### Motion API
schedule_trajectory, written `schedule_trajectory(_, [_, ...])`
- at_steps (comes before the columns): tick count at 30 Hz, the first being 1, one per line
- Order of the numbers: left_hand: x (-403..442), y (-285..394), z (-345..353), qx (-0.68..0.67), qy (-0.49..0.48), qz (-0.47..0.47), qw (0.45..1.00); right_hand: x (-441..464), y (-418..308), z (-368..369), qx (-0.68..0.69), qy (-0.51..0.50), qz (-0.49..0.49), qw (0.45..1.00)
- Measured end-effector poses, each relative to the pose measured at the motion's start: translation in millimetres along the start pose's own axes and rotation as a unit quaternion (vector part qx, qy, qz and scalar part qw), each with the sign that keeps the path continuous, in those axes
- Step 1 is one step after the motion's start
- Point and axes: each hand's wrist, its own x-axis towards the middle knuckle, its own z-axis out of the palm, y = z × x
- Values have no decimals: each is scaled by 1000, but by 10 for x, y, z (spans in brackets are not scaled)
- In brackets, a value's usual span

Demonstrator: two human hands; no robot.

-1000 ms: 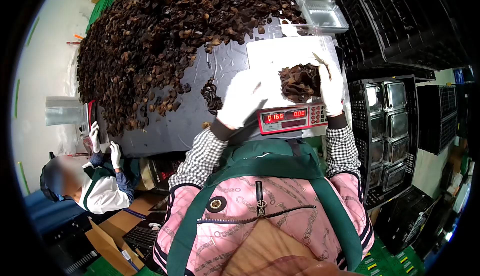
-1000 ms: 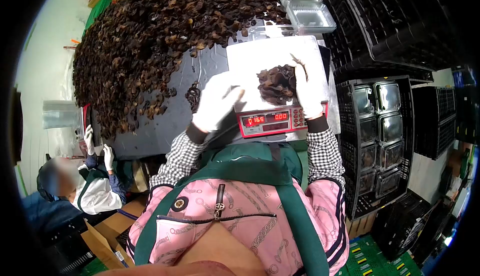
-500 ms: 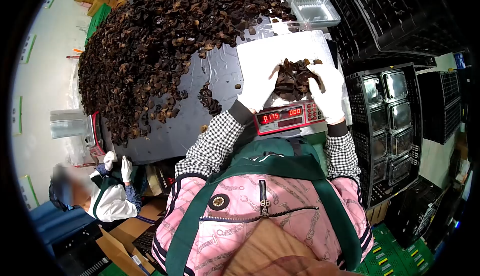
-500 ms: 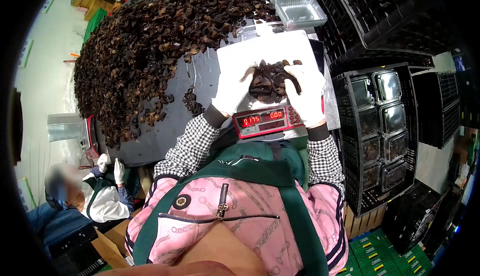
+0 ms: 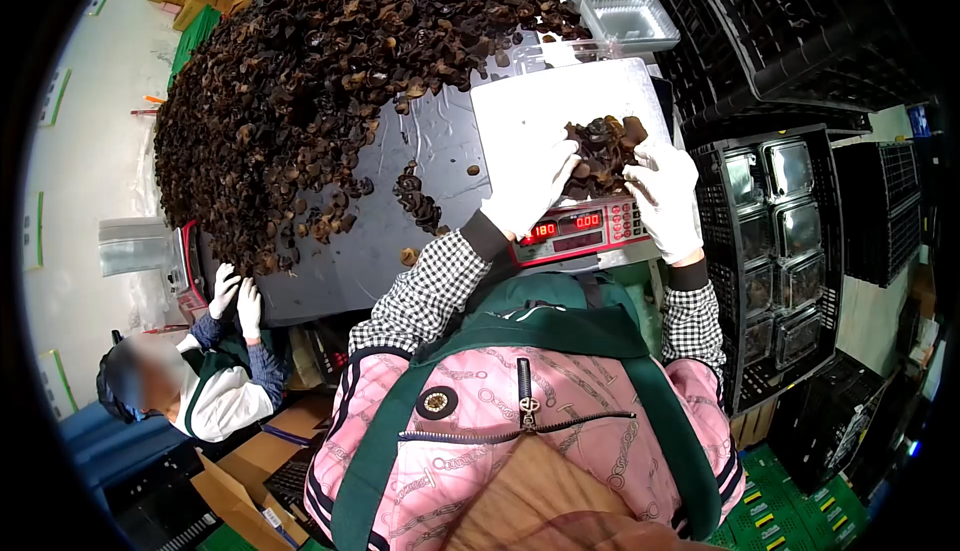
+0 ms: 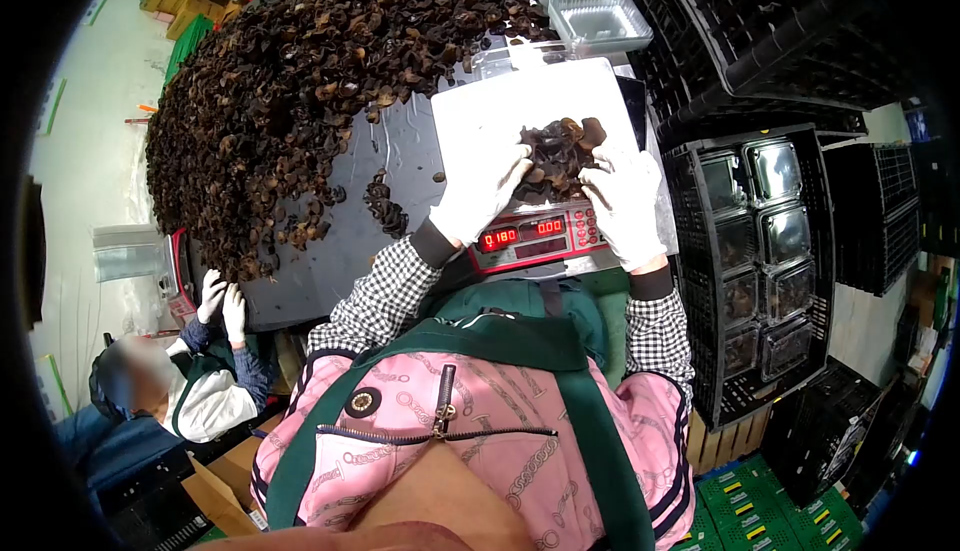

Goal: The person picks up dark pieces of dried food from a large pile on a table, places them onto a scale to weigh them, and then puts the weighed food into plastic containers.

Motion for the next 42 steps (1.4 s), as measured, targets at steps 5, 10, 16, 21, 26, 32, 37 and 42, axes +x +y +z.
schedule_trajectory(5, [42, 53, -102, -72, 49, -32, 996, -23, 17, -8, 51, 7, 44, 998])
schedule_trajectory(10, [-52, -83, -94, -122, 43, -63, 990, 11, 70, 22, 84, 72, 46, 993])
schedule_trajectory(16, [-49, -276, -189, -360, 109, -265, 888, 38, 220, 211, -66, 51, 44, 996])
schedule_trajectory(21, [-89, -539, -120, -494, 129, -264, 818, 66, 193, 308, -124, -22, 2, 992])
schedule_trajectory(26, [-140, -600, -72, -459, 114, -281, 835, 53, 191, 277, -148, -13, 12, 989])
schedule_trajectory(32, [1, -649, -218, -398, 125, -271, 868, -37, 213, 66, -56, 79, 46, 994])
schedule_trajectory(37, [141, -724, -372, -282, 107, -244, 922, -223, 225, -39, 54, 126, 127, 982])
schedule_trajectory(42, [151, -910, -460, -238, 111, -245, 933, -543, 260, -49, 101, 130, 223, 961])
